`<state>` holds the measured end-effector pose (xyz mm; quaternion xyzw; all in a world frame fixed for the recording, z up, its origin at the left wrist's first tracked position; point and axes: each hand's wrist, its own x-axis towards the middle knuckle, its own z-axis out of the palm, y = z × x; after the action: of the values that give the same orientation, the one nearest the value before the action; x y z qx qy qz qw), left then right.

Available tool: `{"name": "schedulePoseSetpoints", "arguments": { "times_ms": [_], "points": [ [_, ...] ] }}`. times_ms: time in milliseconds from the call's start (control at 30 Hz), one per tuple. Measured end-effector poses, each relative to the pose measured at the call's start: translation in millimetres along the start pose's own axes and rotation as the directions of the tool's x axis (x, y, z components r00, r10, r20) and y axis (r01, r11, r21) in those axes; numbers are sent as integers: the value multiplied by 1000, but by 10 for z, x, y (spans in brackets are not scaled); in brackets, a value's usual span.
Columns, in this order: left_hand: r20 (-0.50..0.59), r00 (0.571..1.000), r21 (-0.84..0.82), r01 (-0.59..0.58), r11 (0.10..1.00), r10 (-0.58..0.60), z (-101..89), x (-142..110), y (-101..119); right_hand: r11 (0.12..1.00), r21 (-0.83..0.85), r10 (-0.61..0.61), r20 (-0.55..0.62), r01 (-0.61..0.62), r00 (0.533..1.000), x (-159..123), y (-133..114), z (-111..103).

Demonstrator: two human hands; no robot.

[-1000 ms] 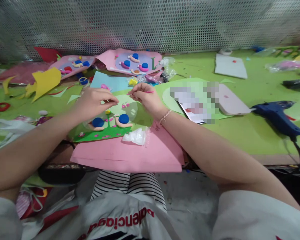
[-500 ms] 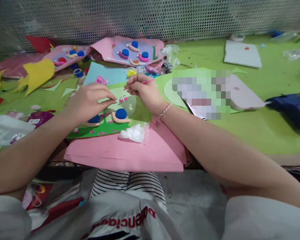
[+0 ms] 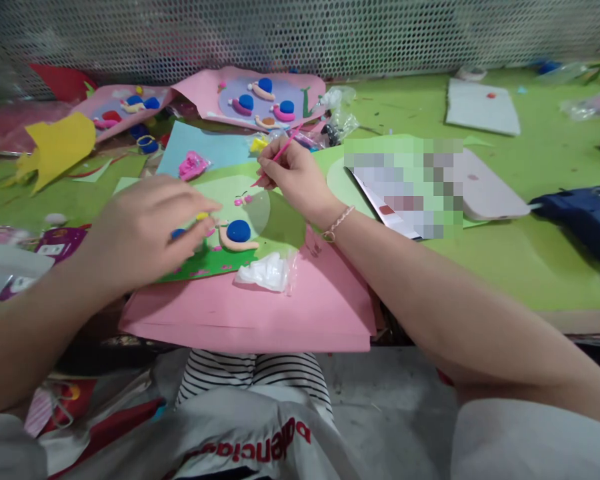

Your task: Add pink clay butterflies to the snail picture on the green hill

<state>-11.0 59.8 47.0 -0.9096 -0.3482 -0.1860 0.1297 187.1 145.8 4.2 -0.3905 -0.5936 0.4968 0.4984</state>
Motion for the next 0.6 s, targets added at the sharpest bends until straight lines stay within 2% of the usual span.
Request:
{"name": "schedulePoseSetpoints", "arguments": {
  "times_ms": [67,100,167,233,300,367,433,600],
  "points": [
    [33,981,-96,-188,977,192,-46,-72,271,999,-42,-19,-17,18,1000,15,26,-8],
    [4,953,-177,-296,939,302,-44,-121,396,999,-46,-8,-27,7,1000,23,41,-8],
    [-1,926,-288,-362,887,378,7,-233,590,997,-47,58,-53,-60,997,38,68,0],
    [-87,888,-347,-451,822,451,94,-337,689,989,-42,141,-73,-144,987,54,88,9],
    [-97,893,-391,-441,808,440,186,-413,716,977,-24,208,-73,-210,975,68,102,15],
    [-51,900,-416,-413,810,432,259,-460,710,973,-5,231,-66,-232,971,78,113,13],
    [-16,906,-429,-389,816,423,308,-494,704,974,-3,224,-56,-224,973,84,122,7],
    [-17,927,-441,-344,829,375,362,-551,711,983,19,182,2,-182,983,76,125,0]
  ]
}}
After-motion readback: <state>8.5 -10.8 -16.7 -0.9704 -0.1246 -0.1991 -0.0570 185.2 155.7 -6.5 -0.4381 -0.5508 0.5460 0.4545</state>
